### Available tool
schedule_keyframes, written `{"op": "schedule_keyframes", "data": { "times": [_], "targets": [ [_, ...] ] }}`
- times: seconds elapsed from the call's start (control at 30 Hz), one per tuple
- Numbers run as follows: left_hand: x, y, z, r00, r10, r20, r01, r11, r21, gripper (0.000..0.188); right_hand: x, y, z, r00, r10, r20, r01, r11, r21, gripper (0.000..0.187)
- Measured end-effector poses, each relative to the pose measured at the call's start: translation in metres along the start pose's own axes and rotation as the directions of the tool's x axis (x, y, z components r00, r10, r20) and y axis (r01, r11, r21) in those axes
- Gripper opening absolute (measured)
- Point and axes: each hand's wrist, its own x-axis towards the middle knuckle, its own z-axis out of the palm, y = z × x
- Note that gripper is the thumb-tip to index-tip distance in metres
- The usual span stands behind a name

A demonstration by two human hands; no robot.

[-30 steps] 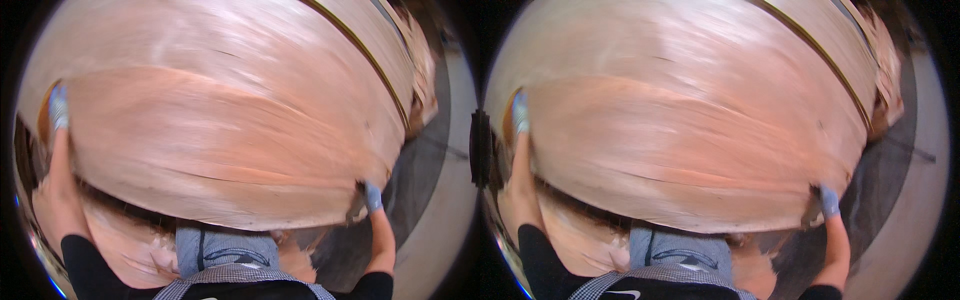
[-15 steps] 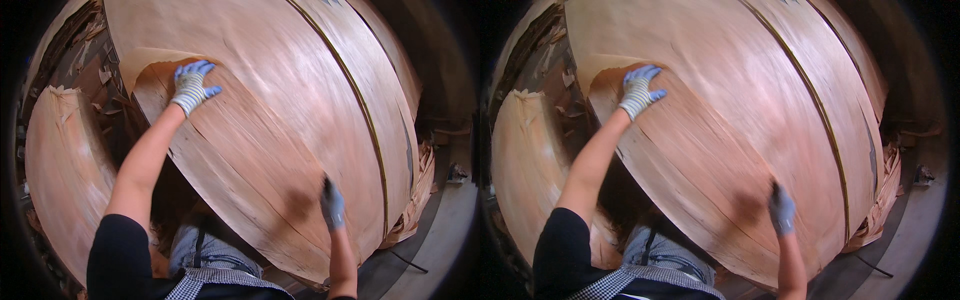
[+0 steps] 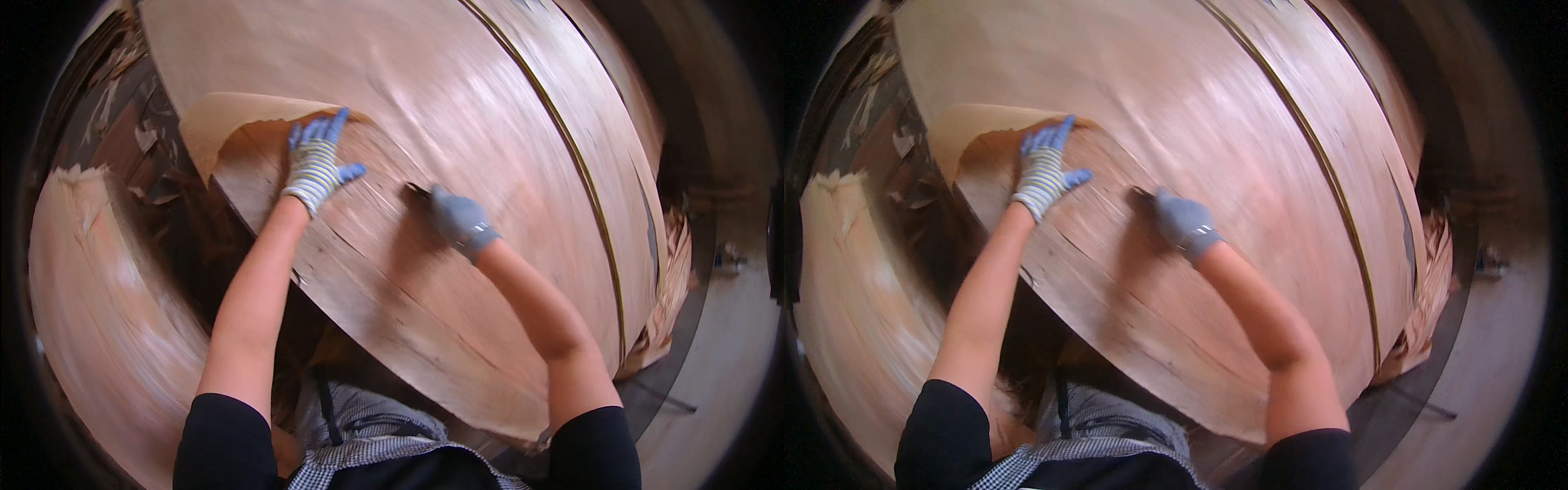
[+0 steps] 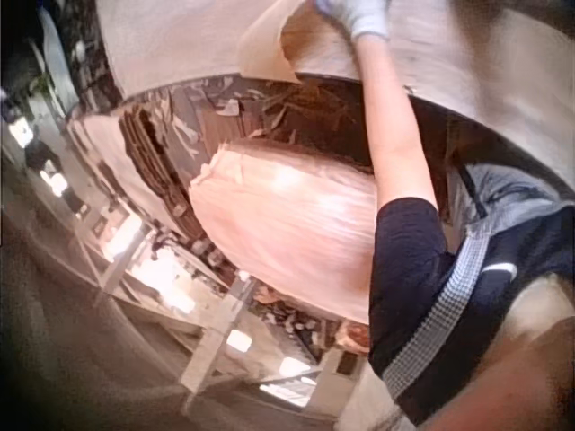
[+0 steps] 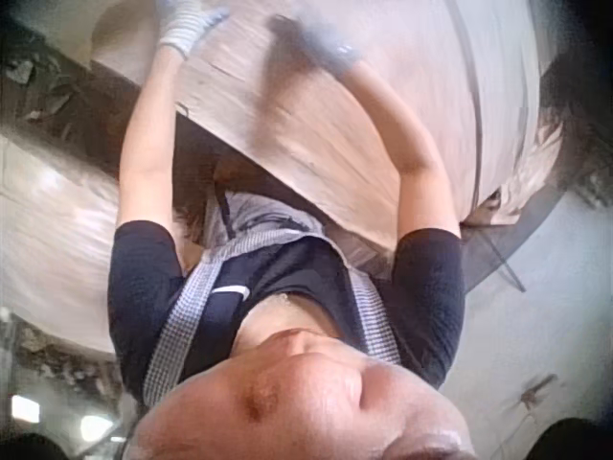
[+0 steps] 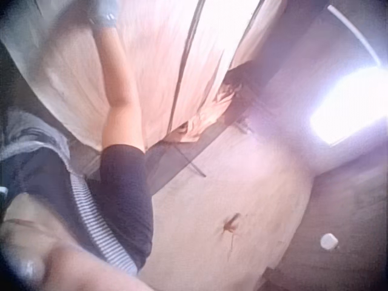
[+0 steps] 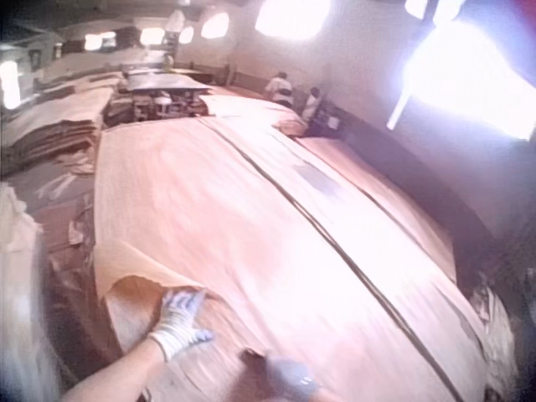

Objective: The person lifts and inspects large wood veneer sheets from a stack, using a tool to trim or separate pieces, and then uses a long measuring pole to check the dimensions of the sheets.

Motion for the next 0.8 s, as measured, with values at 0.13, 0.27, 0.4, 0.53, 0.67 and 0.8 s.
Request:
{"op": "schedule_keyframes", "data": {
  "times": [0.13, 0.27, 0.4, 0.53, 0.67, 0.8],
  "targets": [
    [0.012, -0.004, -0.011, 0.992, 0.064, 0.109, -0.055, 0.995, -0.088, 0.088, -0.203, 0.095, 0.014, 0.902, 0.411, 0.134, -0.394, 0.909, -0.137, 0.017],
    [-0.005, 0.077, -0.038, 0.98, -0.133, 0.151, 0.043, 0.872, 0.487, 0.062, -0.351, 0.157, 0.053, 0.853, 0.518, 0.061, -0.509, 0.853, -0.113, 0.013],
    [-0.119, 0.31, 0.012, 0.898, 0.44, 0.019, -0.44, 0.898, 0.006, 0.021, -0.368, 0.173, 0.075, 0.903, 0.423, -0.076, -0.427, 0.903, -0.042, 0.013],
    [-0.22, 0.44, 0.068, 0.878, 0.475, 0.065, -0.437, 0.849, -0.299, 0.05, -0.378, 0.191, 0.074, 0.944, 0.286, -0.163, -0.279, 0.958, 0.066, 0.012],
    [-0.248, 0.442, 0.093, 0.848, 0.522, 0.089, -0.519, 0.853, -0.061, 0.056, -0.503, 0.252, 0.081, 0.885, 0.462, 0.05, -0.465, 0.882, 0.075, 0.021],
    [-0.247, 0.44, 0.096, 0.852, 0.494, 0.173, -0.507, 0.861, 0.041, 0.055, -0.683, 0.282, 0.118, 0.682, 0.727, 0.08, -0.731, 0.677, 0.085, 0.02]
  ]
}}
